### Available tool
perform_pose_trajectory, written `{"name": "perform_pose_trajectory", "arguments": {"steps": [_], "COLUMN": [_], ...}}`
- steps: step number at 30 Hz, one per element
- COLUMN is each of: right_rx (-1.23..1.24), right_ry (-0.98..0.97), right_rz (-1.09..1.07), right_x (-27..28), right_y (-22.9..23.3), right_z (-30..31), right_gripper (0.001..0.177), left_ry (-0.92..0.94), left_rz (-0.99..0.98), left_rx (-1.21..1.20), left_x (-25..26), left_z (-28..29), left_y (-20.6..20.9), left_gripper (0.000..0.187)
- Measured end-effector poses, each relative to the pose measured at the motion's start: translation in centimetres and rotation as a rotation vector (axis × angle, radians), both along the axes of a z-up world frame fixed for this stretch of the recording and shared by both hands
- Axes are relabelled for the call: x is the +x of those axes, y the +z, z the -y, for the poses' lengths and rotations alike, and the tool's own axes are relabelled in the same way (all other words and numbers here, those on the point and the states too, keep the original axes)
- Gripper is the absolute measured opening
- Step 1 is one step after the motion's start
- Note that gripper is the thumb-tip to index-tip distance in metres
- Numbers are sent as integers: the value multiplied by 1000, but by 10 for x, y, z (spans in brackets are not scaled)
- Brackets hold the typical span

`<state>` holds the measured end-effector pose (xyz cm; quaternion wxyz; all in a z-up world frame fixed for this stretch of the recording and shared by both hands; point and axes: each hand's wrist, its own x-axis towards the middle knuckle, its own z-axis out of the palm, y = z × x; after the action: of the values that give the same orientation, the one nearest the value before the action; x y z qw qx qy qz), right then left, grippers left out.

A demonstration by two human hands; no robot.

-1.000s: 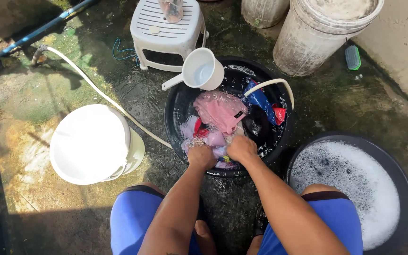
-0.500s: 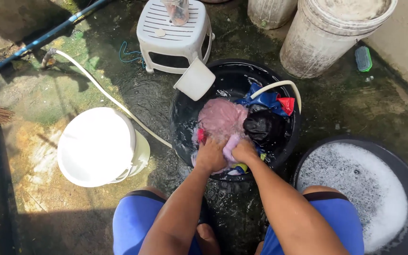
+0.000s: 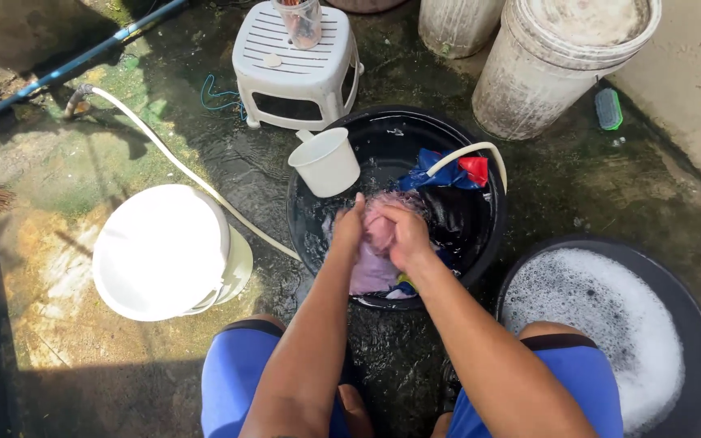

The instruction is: Manually washing various items of clothing in plastic basins with soapy water.

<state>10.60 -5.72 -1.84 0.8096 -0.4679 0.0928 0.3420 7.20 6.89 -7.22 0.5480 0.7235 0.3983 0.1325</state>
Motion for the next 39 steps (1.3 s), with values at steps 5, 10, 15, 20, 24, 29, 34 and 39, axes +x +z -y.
{"name": "perform_pose_trajectory", "arguments": {"steps": [5,10,15,20,24,29,34,39], "right_rx": [-200,-1174,-1000,-1293,-1413,-1266,-196,-84], "right_ry": [188,-18,24,709,743,-12,-276,-257], "right_rz": [753,1031,1248,1141,702,289,-289,220], "right_x": [-34,21,2,-1,3,26,7,-37], "right_y": [43,-28,-108,-94,-34,-42,44,60], "right_z": [-12,30,60,64,53,45,15,-22], "right_gripper": [34,50,39,55,39,59,46,28], "left_ry": [-285,-167,-312,-665,-623,-105,45,127], "left_rz": [456,192,-279,-593,-607,266,466,196], "left_rx": [-857,-812,418,677,601,-215,-733,-429], "left_x": [20,-4,-26,-32,-10,13,-16,-21], "left_z": [-6,5,17,30,46,26,2,3], "left_y": [-56,62,23,-23,35,29,97,104], "left_gripper": [34,32,44,57,39,31,39,63]}}
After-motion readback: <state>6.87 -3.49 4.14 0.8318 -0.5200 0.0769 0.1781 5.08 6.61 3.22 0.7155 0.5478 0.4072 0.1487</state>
